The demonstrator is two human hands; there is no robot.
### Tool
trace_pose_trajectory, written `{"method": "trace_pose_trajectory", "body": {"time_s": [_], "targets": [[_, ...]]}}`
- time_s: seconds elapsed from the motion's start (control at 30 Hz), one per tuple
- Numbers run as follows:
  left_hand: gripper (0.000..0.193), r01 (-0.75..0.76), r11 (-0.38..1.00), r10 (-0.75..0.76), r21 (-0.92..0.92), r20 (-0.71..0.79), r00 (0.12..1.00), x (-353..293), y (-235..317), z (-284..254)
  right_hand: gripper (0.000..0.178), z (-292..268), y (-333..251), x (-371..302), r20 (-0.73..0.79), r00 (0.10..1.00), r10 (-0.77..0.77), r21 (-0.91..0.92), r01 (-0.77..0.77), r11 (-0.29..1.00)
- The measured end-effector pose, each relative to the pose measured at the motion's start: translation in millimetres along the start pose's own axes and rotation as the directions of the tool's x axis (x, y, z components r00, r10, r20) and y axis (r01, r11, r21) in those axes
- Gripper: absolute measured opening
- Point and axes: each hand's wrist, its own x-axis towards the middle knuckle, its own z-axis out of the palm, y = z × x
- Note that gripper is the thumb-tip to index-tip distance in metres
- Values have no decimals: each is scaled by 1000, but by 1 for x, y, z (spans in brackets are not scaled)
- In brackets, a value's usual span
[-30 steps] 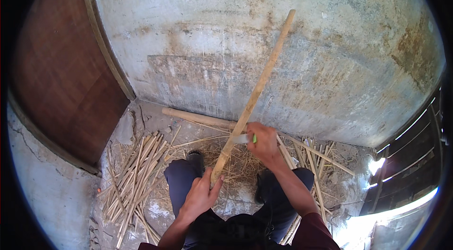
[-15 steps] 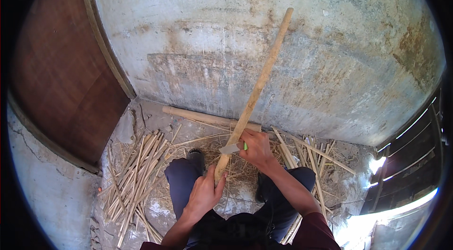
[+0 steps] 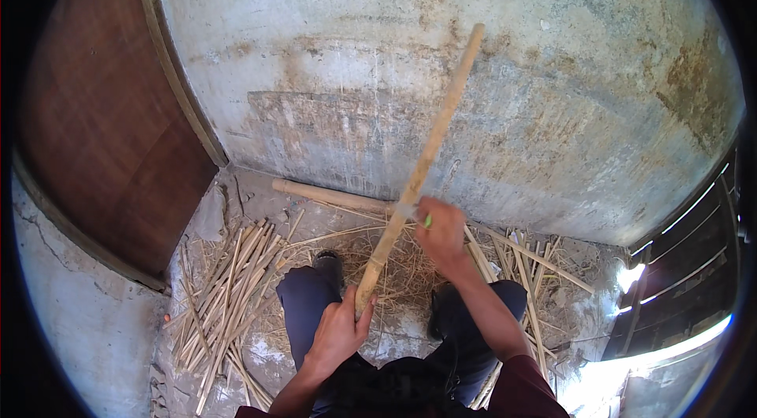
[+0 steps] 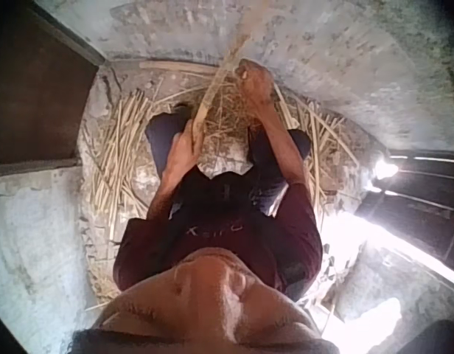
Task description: The person whittles a long strip of wood using a small knife, shaving off thin pieces while holding the wood against their leg.
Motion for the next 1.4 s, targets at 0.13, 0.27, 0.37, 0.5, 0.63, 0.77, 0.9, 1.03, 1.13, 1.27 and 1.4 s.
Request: {"method": "trace_pose_trajectory", "body": {"time_s": [0.13, 0.27, 0.37, 0.5, 0.63, 0.77, 0.9, 1.03, 1.13, 1.27, 1.4], "targets": [[43, -69, 998, 68, -13, -45, 997, -8, -11, 7, 5, -12, 10, 13, -75, 994, 77, -5, -78, 997], [39, -51, 998, 52, 22, -36, 998, -8, -16, 8, 4, -11, 15, 13, -77, 995, 67, 4, -67, 998], [36, -64, 997, 66, 40, -45, 997, -11, -23, 7, 5, -13, 22, 18, -94, 993, 73, -30, -76, 997], [32, -56, 998, 56, 13, 13, 998, -21, -29, 8, 4, -17, 43, 24, -195, 979, 61, -95, -81, 992], [30, -83, 997, 82, 11, 31, 996, -33, -43, 10, 9, -24, 56, 29, -265, 958, 106, -124, -143, 982], [31, -102, 994, 99, 32, 67, 993, -46, -51, 4, 16, -36, 74, 35, -296, 931, 212, -145, -263, 954], [30, -89, 993, 83, 75, 81, 993, -56, -63, 0, 15, -47, 94, 40, -309, 918, 249, -165, -309, 937], [31, -103, 992, 96, 74, 91, 991, -61, -66, -1, 17, -62, 110, 48, -351, 899, 263, -162, -335, 928], [31, -96, 992, 87, 82, 108, 990, -64, -61, -3, 20, -76, 126, 55, -362, 885, 293, -172, -373, 912], [29, -100, 993, 92, 65, 115, 989, -70, -71, 2, 25, -85, 156, 62, -431, 857, 282, -180, -388, 904], [30, -121, 988, 105, 92, 159, 982, -72, -71, 1, 29, -88, 225, 54, -495, 822, 283, -148, -400, 904]]}}
